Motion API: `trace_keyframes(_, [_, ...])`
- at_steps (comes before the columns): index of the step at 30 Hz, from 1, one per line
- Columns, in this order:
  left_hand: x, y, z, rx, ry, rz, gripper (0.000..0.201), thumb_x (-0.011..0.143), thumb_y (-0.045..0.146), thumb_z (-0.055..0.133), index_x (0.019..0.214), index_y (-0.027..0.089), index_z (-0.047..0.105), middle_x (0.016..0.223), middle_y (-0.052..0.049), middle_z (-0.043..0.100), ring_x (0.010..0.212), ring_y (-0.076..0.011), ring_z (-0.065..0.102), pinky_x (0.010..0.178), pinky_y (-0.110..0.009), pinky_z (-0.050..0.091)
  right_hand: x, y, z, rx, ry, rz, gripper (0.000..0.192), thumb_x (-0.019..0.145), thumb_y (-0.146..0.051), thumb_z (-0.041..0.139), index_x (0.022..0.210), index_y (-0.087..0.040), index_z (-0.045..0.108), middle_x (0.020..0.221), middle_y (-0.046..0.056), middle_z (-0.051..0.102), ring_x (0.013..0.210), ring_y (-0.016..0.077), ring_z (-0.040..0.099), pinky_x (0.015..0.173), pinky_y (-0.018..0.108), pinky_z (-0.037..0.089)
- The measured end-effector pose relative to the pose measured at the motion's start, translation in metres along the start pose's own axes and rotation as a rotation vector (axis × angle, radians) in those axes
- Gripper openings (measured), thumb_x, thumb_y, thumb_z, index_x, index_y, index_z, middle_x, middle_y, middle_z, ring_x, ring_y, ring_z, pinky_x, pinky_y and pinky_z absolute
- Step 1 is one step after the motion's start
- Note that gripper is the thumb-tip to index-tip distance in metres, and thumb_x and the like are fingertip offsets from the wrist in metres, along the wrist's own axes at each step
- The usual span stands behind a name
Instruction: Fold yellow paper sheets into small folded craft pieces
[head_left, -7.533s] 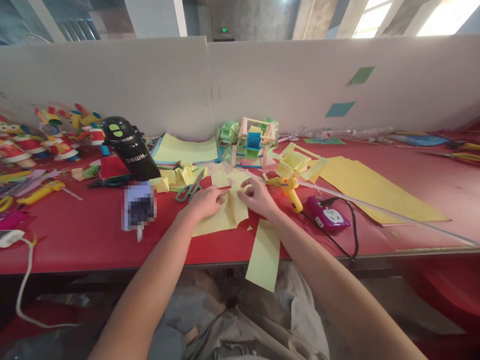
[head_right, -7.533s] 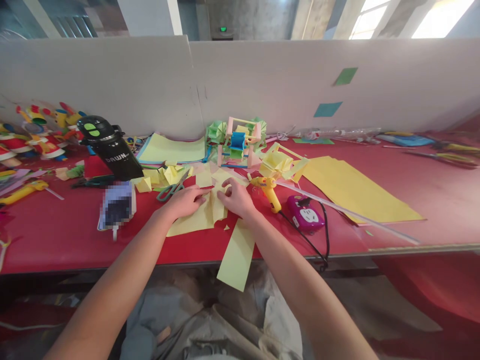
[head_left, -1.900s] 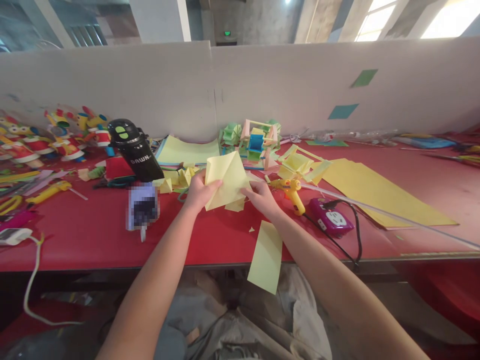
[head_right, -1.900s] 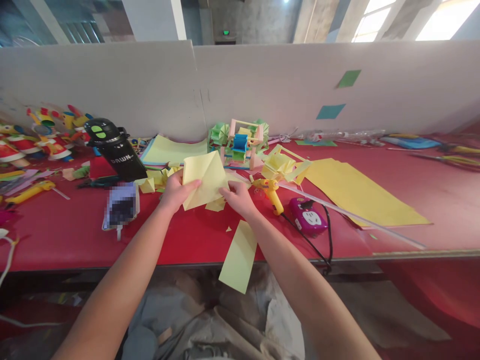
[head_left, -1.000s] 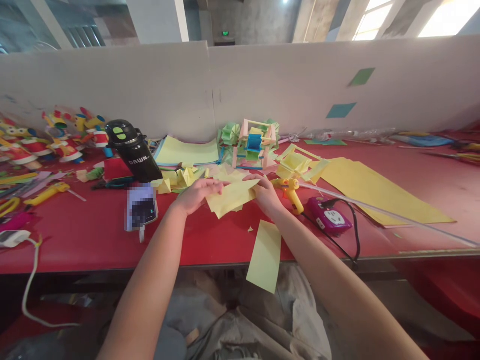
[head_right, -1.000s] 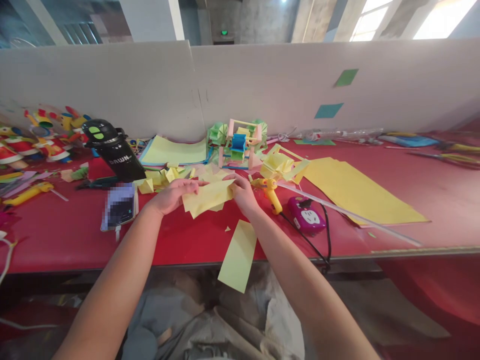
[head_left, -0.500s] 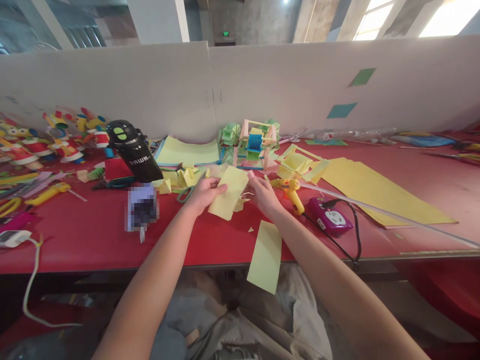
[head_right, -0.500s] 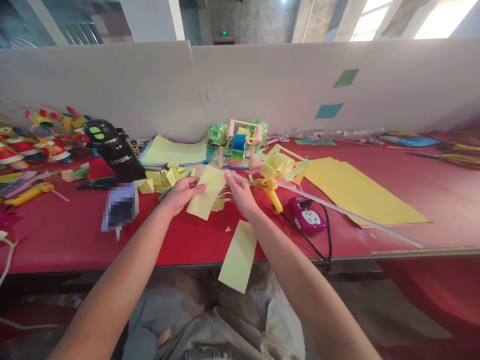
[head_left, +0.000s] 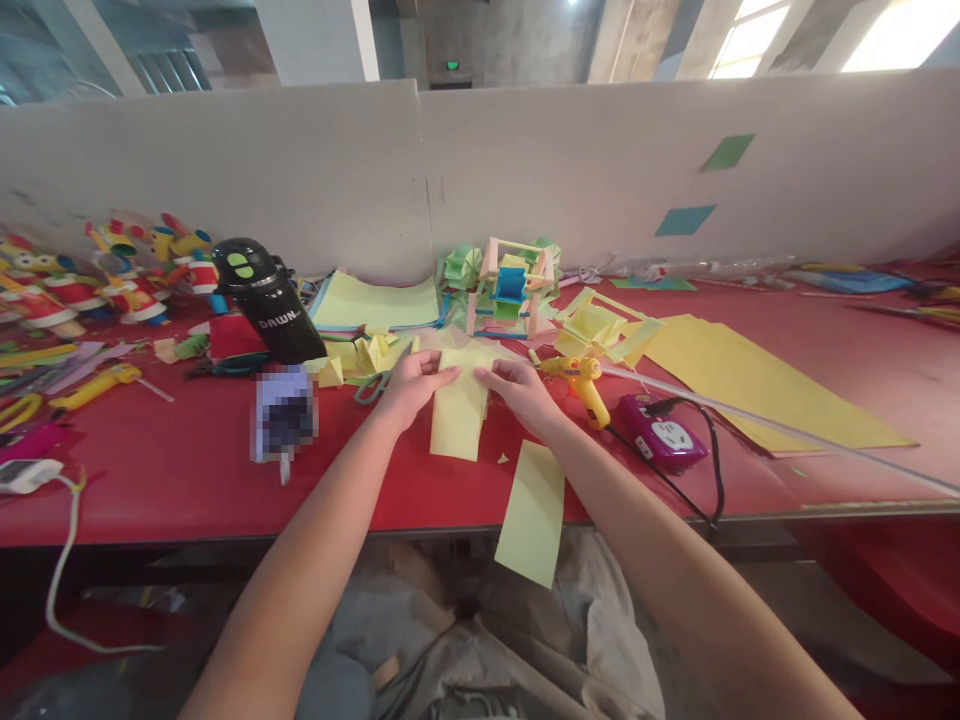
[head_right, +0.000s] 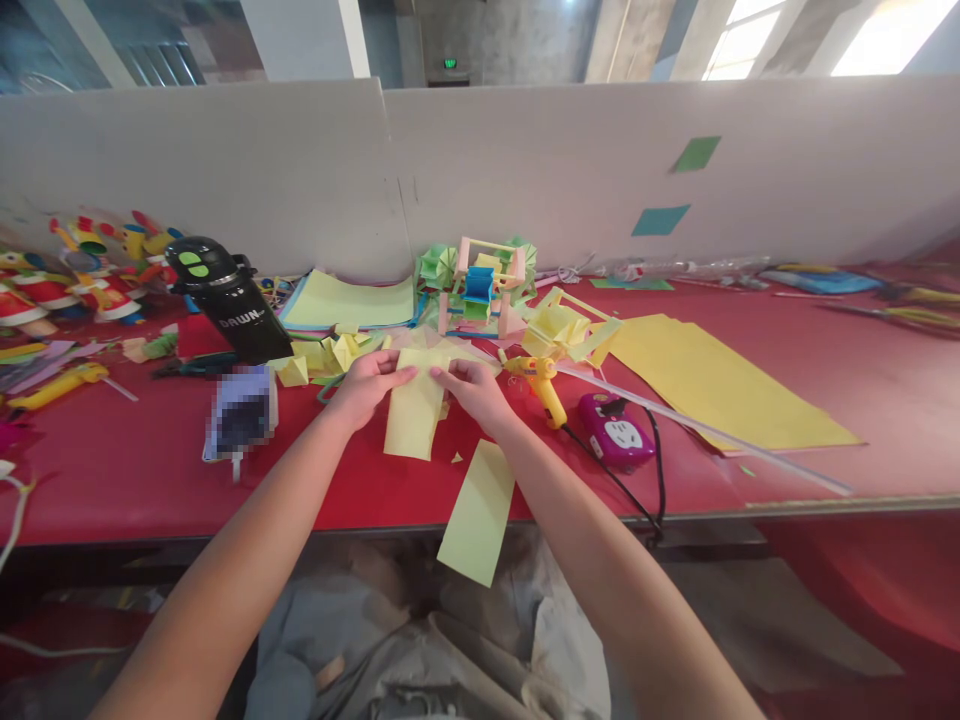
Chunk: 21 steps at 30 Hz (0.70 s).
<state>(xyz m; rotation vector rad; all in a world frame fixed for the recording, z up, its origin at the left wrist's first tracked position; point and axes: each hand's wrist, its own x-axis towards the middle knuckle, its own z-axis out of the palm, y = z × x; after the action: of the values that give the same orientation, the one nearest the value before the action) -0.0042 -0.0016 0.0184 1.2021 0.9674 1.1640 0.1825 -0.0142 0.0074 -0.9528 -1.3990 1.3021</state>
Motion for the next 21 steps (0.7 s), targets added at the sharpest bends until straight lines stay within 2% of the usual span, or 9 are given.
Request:
trace_keyframes(5, [0.0002,-0.0002,0.0008,-0.020,0.057,0.017,0.054,0.052,0.031,0.091,0.099,0.011,0.071,0.088,-0.011,0.077,0.081,-0.0254,0.072,0.080,-0.041,0.057,-0.0008,-0.0014,-0.0008,-0.071,-0.003,-0.006,0.044,0.075,-0.059,0.074,0.064,-0.019,0.059,0.058,-0.001,0.056,0.057,0.0125,0.050,0.057,0.028,0.038])
trace_keyframes(12, [-0.0021,0.0014,0.0038,0.016,0.076,0.009,0.052,0.052,0.030,0.090,0.097,0.012,0.070,0.086,-0.009,0.076,0.081,-0.0248,0.072,0.078,-0.038,0.057,-0.0018,-0.0038,0.0013,-0.099,0.011,-0.032,0.048,0.077,-0.061,0.070,0.058,-0.019,0.056,0.056,-0.001,0.053,0.055,0.0121,0.047,0.055,0.027,0.038])
trace_keyframes(21, [-0.0031,0.0018,0.0056,0.053,0.074,0.007,0.054,0.052,0.031,0.091,0.098,0.012,0.069,0.087,-0.009,0.076,0.079,-0.0237,0.071,0.073,-0.036,0.057,0.0017,0.0007,0.0005,-0.032,0.031,-0.039,0.043,0.078,-0.058,0.070,0.062,-0.020,0.056,0.057,-0.002,0.053,0.056,0.0123,0.050,0.057,0.027,0.040])
